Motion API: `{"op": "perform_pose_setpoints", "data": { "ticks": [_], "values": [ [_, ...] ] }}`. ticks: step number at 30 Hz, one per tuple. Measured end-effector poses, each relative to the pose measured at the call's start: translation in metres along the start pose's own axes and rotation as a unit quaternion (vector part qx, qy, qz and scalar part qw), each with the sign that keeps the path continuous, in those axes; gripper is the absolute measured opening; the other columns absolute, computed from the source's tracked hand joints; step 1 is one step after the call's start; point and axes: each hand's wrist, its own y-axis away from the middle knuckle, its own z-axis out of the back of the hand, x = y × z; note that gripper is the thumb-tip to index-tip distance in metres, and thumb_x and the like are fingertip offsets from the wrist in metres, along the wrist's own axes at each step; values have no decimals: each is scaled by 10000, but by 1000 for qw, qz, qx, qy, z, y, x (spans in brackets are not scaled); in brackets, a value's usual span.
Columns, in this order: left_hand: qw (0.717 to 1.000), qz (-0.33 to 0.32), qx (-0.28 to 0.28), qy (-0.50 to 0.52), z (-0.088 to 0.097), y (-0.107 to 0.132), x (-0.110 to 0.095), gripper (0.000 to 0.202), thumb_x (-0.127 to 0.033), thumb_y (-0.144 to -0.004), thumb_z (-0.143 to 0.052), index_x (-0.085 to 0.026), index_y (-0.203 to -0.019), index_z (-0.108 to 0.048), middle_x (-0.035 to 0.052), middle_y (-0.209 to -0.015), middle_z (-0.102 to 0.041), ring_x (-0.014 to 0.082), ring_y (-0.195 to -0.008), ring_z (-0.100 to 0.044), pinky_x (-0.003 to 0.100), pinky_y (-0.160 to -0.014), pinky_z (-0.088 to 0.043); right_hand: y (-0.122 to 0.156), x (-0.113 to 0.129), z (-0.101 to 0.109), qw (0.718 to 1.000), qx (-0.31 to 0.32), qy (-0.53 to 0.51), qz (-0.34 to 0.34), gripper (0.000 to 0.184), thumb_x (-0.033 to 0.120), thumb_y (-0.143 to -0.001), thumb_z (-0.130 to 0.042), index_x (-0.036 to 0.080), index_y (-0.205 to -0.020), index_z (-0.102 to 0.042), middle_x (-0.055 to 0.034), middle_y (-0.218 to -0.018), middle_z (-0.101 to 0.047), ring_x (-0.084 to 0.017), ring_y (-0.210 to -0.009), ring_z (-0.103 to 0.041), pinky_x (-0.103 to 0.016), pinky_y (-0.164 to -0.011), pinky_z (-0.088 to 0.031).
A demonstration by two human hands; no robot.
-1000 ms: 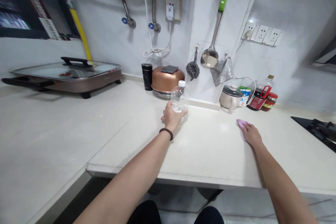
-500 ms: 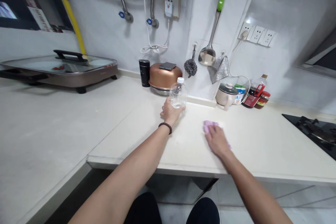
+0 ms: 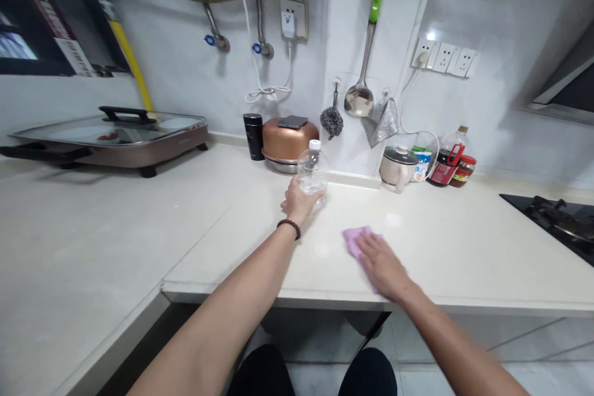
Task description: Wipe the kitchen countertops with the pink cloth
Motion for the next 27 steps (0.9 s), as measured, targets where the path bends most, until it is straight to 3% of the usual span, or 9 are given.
{"op": "perform_pose_setpoints", "data": {
  "ticks": [4,6,8,10,15,18,22,27],
  "values": [
    [1000,14,2,-7,-2,-1,1,866,-441,-734,-877,-364,-1465,-420,84,-1507,-581,343,-1408,-495,506,-1101,-384,41,-103,37,984,-54,75,-154,563,443,-1045,-348,221,-1493,-607,-63,-1583,-504,-269,-1511,-401,-511,-1287,-258],
    [1000,14,1,-5,-3,-2,2,867,-444,-738,-870,-379,-1472,-414,81,-1508,-581,338,-1413,-492,507,-1104,-381,52,-143,52,965,-95,111,-217,564,459,-1022,-363,202,-1416,-674,-100,-1537,-557,-292,-1441,-491,-478,-1258,-321],
    [1000,10,0,0,-6,-2,3,875,-447,-736,-869,-382,-1478,-410,83,-1506,-581,339,-1419,-486,509,-1107,-375,54,-168,62,949,-128,137,-253,547,471,-999,-393,191,-1334,-721,-132,-1438,-638,-314,-1347,-574,-461,-1214,-382],
    [1000,8,1,3,-8,-2,3,882,-448,-734,-871,-377,-1480,-406,90,-1505,-580,339,-1424,-481,509,-1107,-372,44,-178,67,935,-146,152,-284,517,468,-977,-424,178,-1260,-745,-158,-1313,-702,-333,-1242,-634,-461,-1148,-442],
    [1000,2,14,-1,-10,1,0,872,-448,-752,-860,-372,-1484,-392,85,-1496,-584,327,-1414,-493,491,-1099,-379,-10,-167,69,904,-143,167,-367,510,429,-968,-434,126,-1211,-764,-223,-1224,-704,-374,-1176,-646,-479,-1018,-503],
    [1000,0,22,-8,-10,4,-3,867,-438,-762,-862,-374,-1487,-390,84,-1497,-582,324,-1422,-485,475,-1097,-378,-56,-151,60,906,-138,168,-363,527,434,-982,-426,131,-1242,-769,-239,-1260,-684,-393,-1163,-639,-505,-984,-505],
    [999,-11,28,-11,-9,7,-4,876,-442,-760,-865,-360,-1493,-394,87,-1477,-596,327,-1416,-491,467,-1091,-377,-130,-116,30,938,-123,158,-284,518,484,-1022,-434,188,-1309,-747,-195,-1314,-672,-368,-1181,-614,-479,-992,-489],
    [999,-20,21,-14,-12,6,-2,889,-440,-751,-872,-346,-1495,-395,95,-1479,-597,324,-1408,-500,471,-1093,-373,-215,-49,-17,979,-91,139,-118,423,421,-1040,-489,267,-1365,-713,-97,-1424,-625,-292,-1245,-537,-392,-1075,-419]
  ]
}}
